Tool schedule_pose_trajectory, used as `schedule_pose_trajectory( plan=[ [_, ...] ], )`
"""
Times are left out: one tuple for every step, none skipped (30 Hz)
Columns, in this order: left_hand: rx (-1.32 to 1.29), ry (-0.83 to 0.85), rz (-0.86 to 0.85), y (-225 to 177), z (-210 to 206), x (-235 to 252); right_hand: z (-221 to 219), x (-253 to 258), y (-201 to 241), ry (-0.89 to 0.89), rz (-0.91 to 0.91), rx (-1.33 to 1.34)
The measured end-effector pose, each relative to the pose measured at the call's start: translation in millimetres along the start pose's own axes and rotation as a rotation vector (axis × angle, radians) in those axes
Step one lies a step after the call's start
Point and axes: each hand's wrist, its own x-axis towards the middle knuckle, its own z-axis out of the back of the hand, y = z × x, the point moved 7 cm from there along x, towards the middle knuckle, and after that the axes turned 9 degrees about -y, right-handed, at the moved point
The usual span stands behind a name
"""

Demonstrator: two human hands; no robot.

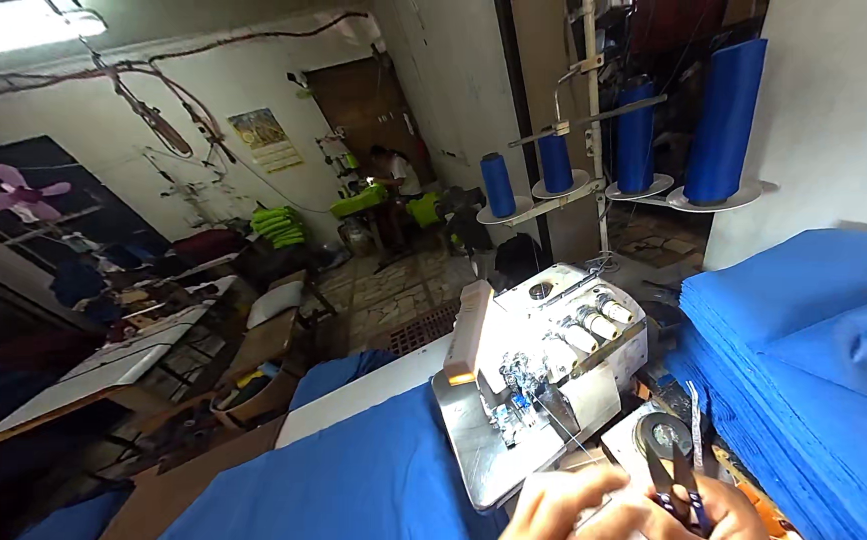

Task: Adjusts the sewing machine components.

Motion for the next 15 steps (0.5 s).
schedule_pose_trajectory(
  plan=[
    [0.024, 0.081, -0.01, 13.6, -1.8, 13.4, 5.8, -1.9, 1.9, -0.003, 0.009, 0.016],
    [0.066, 0.156, -0.034, 28.9, -6.0, 22.4, 11.6, -2.7, 3.9, -0.016, 0.022, 0.026],
    [0.097, 0.215, -0.06, 43.4, -10.2, 26.7, 17.9, -2.4, 6.1, -0.043, 0.027, 0.035],
    [0.106, 0.247, -0.081, 54.1, -13.0, 28.5, 24.4, -0.5, 7.3, -0.069, 0.024, 0.029],
    [0.109, 0.246, -0.098, 59.4, -13.2, 29.6, 31.0, 3.6, 7.8, -0.092, 0.023, -0.005],
    [0.122, 0.22, -0.114, 60.3, -11.4, 30.3, 37.3, 9.1, 6.9, -0.113, 0.027, -0.08],
    [0.146, 0.19, -0.12, 59.5, -8.8, 30.1, 43.3, 15.3, 4.2, -0.143, 0.034, -0.167],
    [0.184, 0.163, -0.122, 59.0, -6.6, 29.0, 49.0, 21.9, -0.4, -0.188, 0.046, -0.244],
    [0.232, 0.14, -0.121, 59.8, -5.9, 27.2, 53.0, 29.2, -6.0, -0.235, 0.065, -0.297],
    [0.272, 0.126, -0.118, 62.4, -7.2, 25.1, 55.6, 37.1, -10.8, -0.285, 0.094, -0.326],
    [0.294, 0.121, -0.12, 66.6, -10.4, 22.7, 56.7, 45.1, -14.5, -0.334, 0.134, -0.346],
    [0.305, 0.116, -0.127, 71.1, -14.4, 20.2, 56.9, 52.2, -15.8, -0.375, 0.182, -0.368],
    [0.311, 0.107, -0.128, 75.4, -18.6, 18.0, 56.8, 57.8, -15.5, -0.395, 0.234, -0.388],
    [0.321, 0.085, -0.123, 79.5, -22.3, 16.2, 56.8, 61.4, -14.0, -0.383, 0.267, -0.404],
    [0.333, 0.052, -0.111, 83.2, -24.8, 15.5, 56.8, 62.4, -12.8, -0.358, 0.252, -0.399]
  ],
)
